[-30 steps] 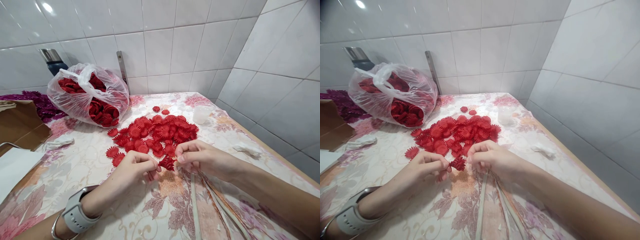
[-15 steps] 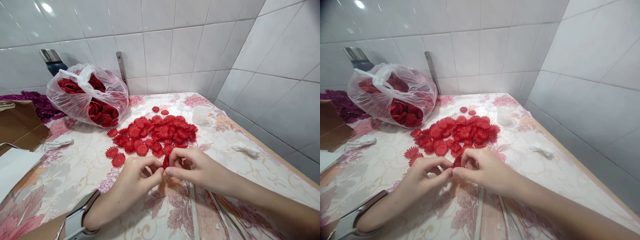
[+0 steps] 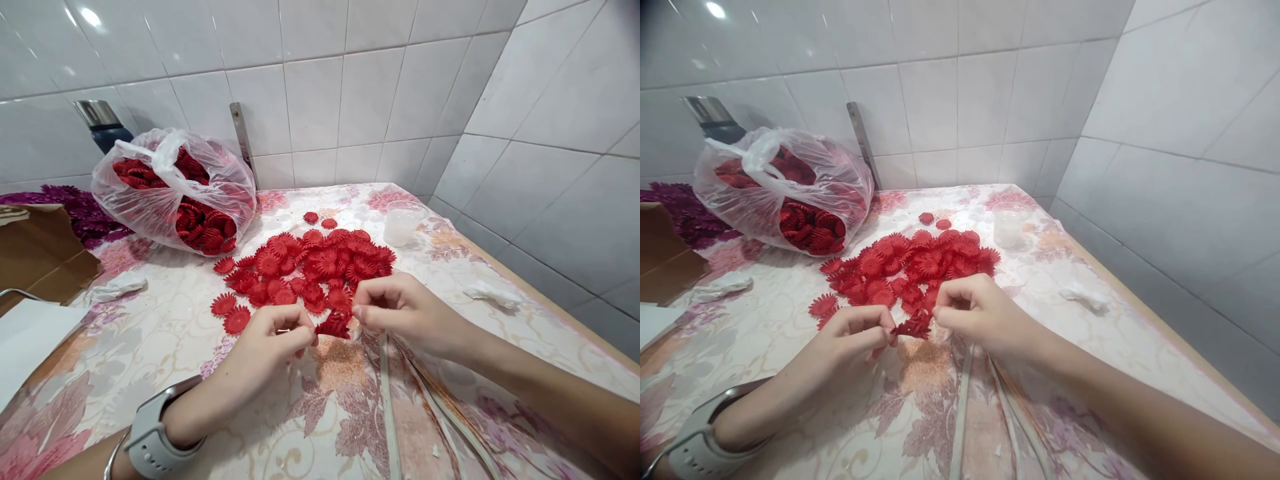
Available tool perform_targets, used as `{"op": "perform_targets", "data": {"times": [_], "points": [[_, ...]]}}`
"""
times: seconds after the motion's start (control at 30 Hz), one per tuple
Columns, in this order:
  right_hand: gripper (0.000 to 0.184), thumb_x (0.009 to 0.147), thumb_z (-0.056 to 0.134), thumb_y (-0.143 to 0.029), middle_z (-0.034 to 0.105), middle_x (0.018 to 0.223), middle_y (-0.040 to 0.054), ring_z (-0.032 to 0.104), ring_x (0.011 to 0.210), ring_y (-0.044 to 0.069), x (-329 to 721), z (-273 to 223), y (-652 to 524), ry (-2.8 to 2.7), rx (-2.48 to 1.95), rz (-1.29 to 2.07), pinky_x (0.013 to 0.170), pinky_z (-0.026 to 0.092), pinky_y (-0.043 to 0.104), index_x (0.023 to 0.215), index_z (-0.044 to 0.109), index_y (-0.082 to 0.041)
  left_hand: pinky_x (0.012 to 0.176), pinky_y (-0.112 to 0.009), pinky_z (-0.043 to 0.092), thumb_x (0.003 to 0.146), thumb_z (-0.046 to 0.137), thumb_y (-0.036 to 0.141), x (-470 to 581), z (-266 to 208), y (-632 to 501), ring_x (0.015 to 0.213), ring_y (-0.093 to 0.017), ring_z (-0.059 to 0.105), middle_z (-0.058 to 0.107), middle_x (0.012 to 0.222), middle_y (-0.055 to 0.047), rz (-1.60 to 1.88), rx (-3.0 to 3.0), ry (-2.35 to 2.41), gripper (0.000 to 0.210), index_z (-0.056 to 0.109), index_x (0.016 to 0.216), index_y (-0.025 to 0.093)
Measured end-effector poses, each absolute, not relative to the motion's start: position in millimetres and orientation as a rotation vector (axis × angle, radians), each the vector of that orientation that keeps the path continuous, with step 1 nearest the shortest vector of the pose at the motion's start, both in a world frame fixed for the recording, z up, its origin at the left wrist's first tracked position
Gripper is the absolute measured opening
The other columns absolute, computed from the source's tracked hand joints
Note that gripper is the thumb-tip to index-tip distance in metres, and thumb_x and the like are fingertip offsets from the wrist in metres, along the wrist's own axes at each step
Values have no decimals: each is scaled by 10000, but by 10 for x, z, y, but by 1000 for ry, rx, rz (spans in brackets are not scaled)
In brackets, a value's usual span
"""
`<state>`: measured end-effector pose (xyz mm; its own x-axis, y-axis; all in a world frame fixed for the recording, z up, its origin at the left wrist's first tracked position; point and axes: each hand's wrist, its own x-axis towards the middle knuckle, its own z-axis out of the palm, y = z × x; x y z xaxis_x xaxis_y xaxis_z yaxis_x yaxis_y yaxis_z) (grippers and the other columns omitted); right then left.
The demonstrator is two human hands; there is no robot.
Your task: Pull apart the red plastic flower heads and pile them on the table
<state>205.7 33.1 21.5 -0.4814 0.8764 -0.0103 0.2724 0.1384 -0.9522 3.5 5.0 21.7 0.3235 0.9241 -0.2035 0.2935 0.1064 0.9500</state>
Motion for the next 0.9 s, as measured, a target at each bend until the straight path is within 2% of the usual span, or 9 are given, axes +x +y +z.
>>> {"op": "perform_targets", "data": {"times": [0.23, 0.37, 0.5, 0.73, 0.9], "points": [[202, 776, 534, -241, 455, 558, -36, 396, 515, 95, 2100, 237, 386, -1840, -1041, 1369, 486, 288, 231, 590, 486, -178, 500, -210, 285, 712, 506, 188, 48, 227, 58, 499, -91, 381, 434, 505, 67, 734, 1353, 1209, 132, 478, 584, 179], [171, 839, 501, -237, 517, 661, -14, 446, 592, 103, 2058, 274, 353, -2021, -965, 1268, 545, 337, 229, 684, 525, -167, 531, -226, 354, 763, 480, 239, 55, 215, 55, 528, -105, 450, 518, 613, 41, 714, 1375, 1162, 117, 527, 676, 177], [164, 858, 478, -216, 523, 654, -20, 442, 583, 102, 2007, 261, 287, -2146, -940, 1178, 540, 329, 225, 707, 524, -171, 551, -231, 381, 794, 535, 300, 88, 196, 14, 567, -115, 485, 535, 675, 34, 627, 1514, 1163, 132, 574, 785, 174], [145, 861, 453, -206, 494, 698, -23, 433, 636, 112, 1982, 239, 239, -2215, -882, 1141, 586, 326, 234, 724, 493, -180, 516, -251, 385, 816, 444, 413, 166, 205, -21, 514, -131, 469, 463, 543, 36, 642, 1432, 1144, 312, 479, 602, 189], [148, 846, 429, -201, 428, 675, -29, 390, 612, 113, 1968, 224, 227, -2180, -959, 1208, 565, 308, 236, 699, 418, -190, 554, -245, 347, 844, 381, 295, 132, 171, -41, 556, -126, 428, 423, 554, 45, 640, 1612, 1236, 283, 397, 579, 197]]}}
